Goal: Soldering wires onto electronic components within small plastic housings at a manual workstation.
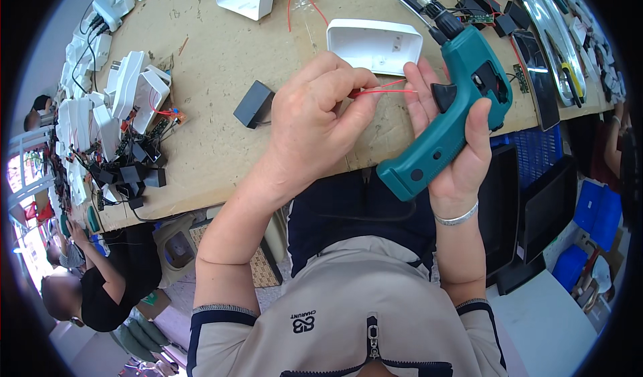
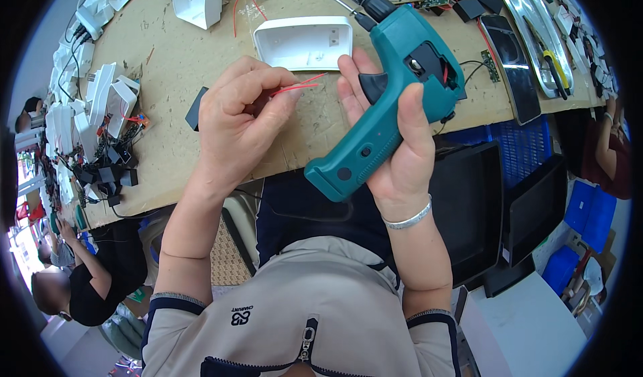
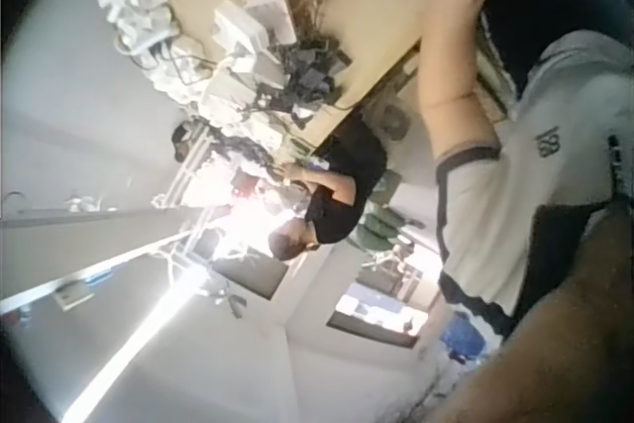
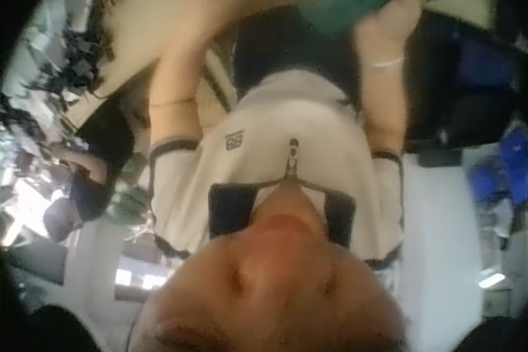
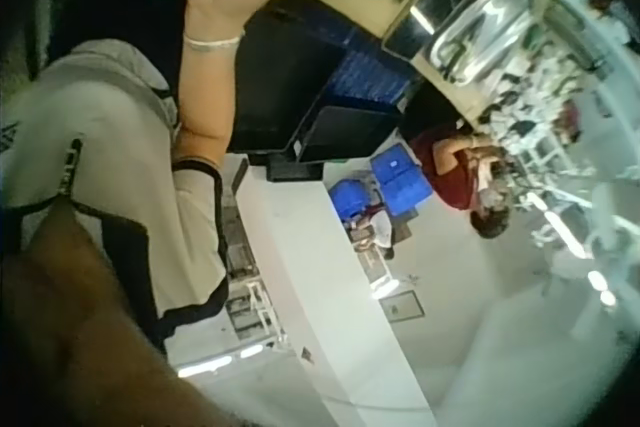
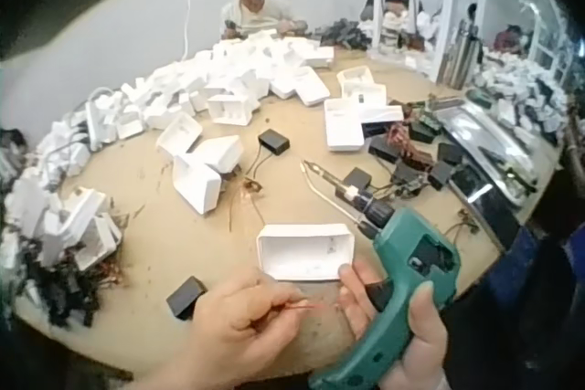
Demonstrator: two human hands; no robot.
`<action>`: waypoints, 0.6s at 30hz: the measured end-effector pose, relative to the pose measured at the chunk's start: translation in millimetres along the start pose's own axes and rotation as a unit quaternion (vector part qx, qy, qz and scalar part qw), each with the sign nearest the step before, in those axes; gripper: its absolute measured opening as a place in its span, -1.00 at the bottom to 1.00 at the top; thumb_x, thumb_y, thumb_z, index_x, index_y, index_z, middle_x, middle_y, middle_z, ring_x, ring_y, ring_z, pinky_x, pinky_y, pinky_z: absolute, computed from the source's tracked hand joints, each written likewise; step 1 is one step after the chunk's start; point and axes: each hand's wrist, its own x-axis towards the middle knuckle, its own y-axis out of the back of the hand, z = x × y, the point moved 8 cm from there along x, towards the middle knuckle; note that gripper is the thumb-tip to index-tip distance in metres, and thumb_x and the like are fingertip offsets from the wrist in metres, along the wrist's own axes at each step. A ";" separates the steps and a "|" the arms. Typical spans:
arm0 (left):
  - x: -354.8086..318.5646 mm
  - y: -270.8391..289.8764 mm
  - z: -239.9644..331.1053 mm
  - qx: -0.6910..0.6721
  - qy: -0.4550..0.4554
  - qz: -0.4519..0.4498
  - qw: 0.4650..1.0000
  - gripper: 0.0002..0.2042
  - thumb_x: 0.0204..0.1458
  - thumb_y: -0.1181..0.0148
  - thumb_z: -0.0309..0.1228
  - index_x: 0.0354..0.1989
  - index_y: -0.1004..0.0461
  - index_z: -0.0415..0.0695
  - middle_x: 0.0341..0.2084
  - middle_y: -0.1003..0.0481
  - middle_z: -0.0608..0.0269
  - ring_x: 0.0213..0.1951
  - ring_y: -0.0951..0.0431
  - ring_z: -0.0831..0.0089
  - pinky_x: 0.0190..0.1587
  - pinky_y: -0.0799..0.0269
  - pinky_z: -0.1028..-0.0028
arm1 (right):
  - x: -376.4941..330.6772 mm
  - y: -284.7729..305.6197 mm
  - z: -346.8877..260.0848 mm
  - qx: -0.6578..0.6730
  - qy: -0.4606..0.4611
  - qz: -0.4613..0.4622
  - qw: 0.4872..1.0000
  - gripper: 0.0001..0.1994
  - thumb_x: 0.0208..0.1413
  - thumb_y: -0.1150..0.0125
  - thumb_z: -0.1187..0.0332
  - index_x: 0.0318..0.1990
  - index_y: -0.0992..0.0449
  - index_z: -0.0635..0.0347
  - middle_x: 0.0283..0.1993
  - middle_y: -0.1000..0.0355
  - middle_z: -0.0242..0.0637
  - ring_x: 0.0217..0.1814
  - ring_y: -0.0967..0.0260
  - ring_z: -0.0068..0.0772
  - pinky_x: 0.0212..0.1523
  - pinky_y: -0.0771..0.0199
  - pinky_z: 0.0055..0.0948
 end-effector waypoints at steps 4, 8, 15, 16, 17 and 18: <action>-8.2 -3.8 12.0 -0.012 -0.014 -0.006 1.000 -0.89 -0.17 -0.22 -0.62 -0.42 -0.49 -0.24 -0.55 -0.38 0.31 -0.60 -0.31 0.65 -0.56 -0.19 0.65 | -13.1 5.9 -10.3 -0.021 0.007 0.012 1.000 -0.29 0.08 -0.05 0.06 0.24 0.06 0.32 0.32 0.23 0.19 0.37 0.22 0.07 0.35 0.11 -0.17; -15.0 -12.7 22.8 -0.033 -0.037 -0.012 0.999 -0.87 -0.19 -0.22 -0.64 -0.41 -0.49 -0.23 -0.55 -0.38 0.30 -0.61 -0.30 0.66 -0.57 -0.18 0.65 | -25.3 15.7 -18.1 -0.019 0.007 0.045 0.999 -0.28 0.11 0.01 0.03 0.26 0.11 0.29 0.29 0.11 0.16 0.35 0.11 0.00 0.33 0.03 -0.23; -15.4 -21.8 22.4 0.066 -0.080 0.037 0.994 -0.88 -0.25 -0.23 -0.52 -0.48 -0.48 -0.08 -0.63 -0.34 0.38 -0.57 -0.35 0.48 -0.45 -0.08 0.47 | -24.8 18.3 -20.7 -0.037 0.016 0.038 0.998 -0.26 0.10 0.01 0.00 0.26 0.11 0.31 0.29 0.09 0.16 0.35 0.11 0.01 0.33 0.02 -0.22; -15.1 -21.7 25.2 0.097 -0.107 0.053 0.988 -0.88 -0.25 -0.23 -0.51 -0.48 -0.48 -0.07 -0.62 -0.34 0.40 -0.56 -0.34 0.49 -0.41 -0.02 0.45 | -24.8 17.8 -21.1 -0.040 0.018 0.033 0.999 -0.25 0.09 0.00 0.00 0.26 0.12 0.31 0.28 0.08 0.16 0.34 0.10 0.02 0.33 0.02 -0.22; -14.1 -23.0 24.4 0.098 -0.107 0.052 0.988 -0.88 -0.25 -0.23 -0.51 -0.48 -0.48 -0.07 -0.62 -0.34 0.40 -0.56 -0.34 0.49 -0.41 -0.02 0.45 | -24.9 17.8 -21.2 -0.039 0.018 0.034 0.999 -0.25 0.09 0.00 0.00 0.26 0.12 0.31 0.28 0.08 0.16 0.34 0.10 0.02 0.33 0.02 -0.22; -14.0 -23.2 24.1 0.101 -0.108 0.059 0.987 -0.89 -0.25 -0.22 -0.51 -0.48 -0.48 -0.06 -0.62 -0.34 0.41 -0.56 -0.34 0.49 -0.39 0.00 0.44 | -25.2 17.7 -21.2 -0.047 0.017 0.033 0.998 -0.25 0.09 0.00 -0.01 0.26 0.12 0.31 0.28 0.08 0.16 0.34 0.10 0.02 0.32 0.02 -0.22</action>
